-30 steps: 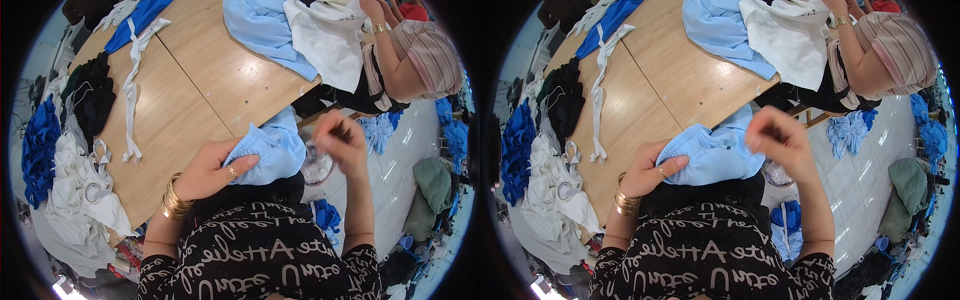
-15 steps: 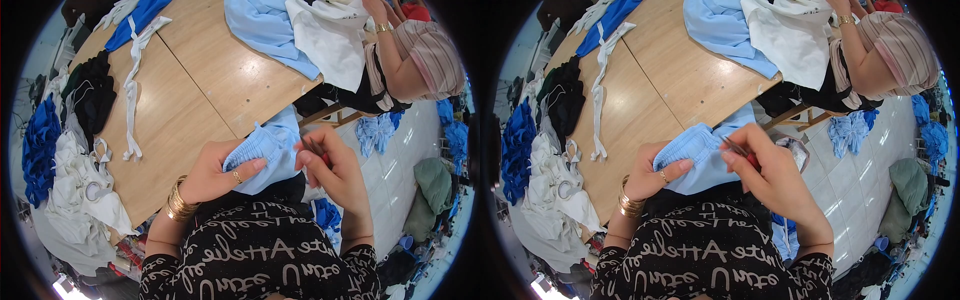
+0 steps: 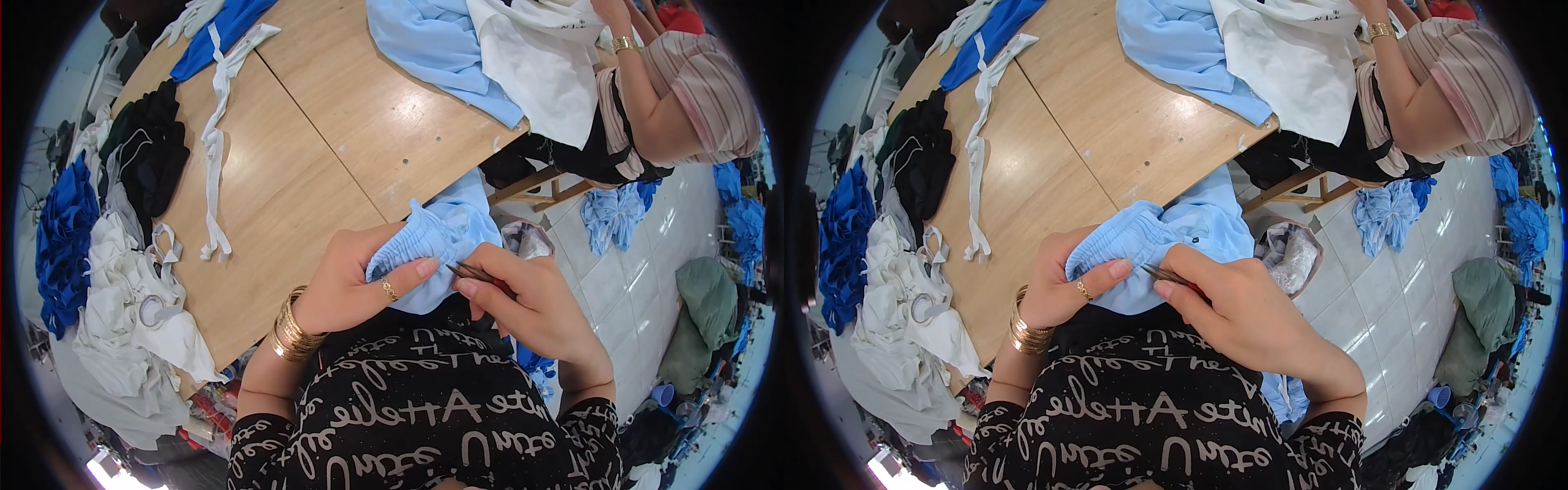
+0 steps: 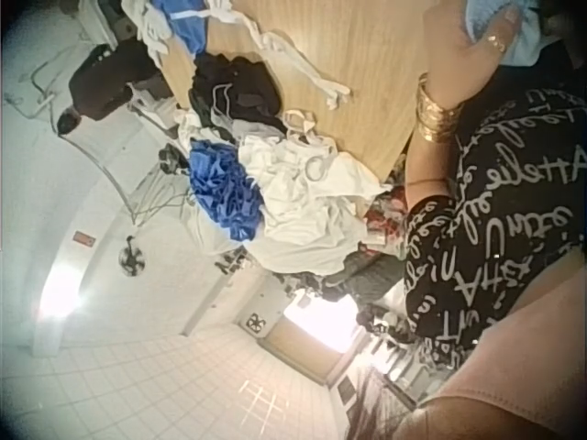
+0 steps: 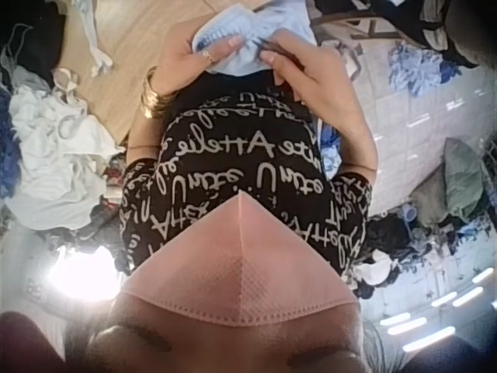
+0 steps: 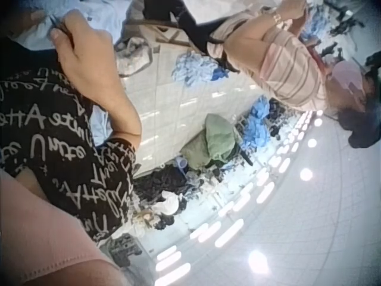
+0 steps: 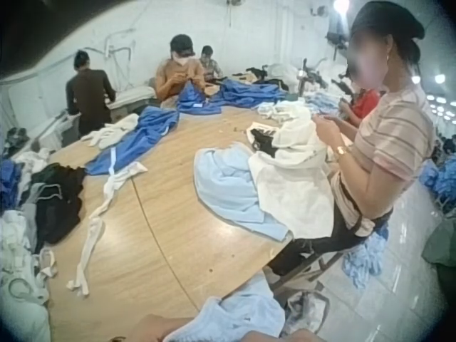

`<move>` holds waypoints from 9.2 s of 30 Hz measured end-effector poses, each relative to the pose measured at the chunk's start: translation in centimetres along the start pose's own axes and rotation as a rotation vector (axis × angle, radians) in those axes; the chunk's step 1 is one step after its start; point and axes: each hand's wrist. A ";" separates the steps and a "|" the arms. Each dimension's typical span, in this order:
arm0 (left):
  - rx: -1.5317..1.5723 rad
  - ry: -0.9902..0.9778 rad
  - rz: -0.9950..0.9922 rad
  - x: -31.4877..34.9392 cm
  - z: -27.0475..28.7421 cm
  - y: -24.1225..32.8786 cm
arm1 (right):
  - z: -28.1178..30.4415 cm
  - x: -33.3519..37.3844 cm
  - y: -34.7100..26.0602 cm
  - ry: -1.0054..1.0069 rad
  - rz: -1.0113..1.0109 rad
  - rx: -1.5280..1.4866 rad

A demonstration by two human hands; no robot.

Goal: Using small scissors to trim threads and adjust the elastic waistband on blue garments in a factory setting.

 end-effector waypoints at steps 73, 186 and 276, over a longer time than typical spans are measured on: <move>-0.440 0.083 -0.366 -1.4 0.1 -3.1 | -0.7 -1.9 6.3 0.626 0.885 0.738; 0.101 -0.072 0.009 -1.1 -0.4 -1.6 | 1.4 -2.7 3.8 0.269 0.402 0.186; 0.018 -0.435 0.002 -2.5 4.6 5.1 | 6.1 -6.8 0.3 -0.352 0.381 -0.208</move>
Point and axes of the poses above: each hand's wrist, its own x-axis away from the middle knuckle, its own z-axis out of the back of the hand, y = z × x, and after that the axes turned 5 degrees about -y, right-handed
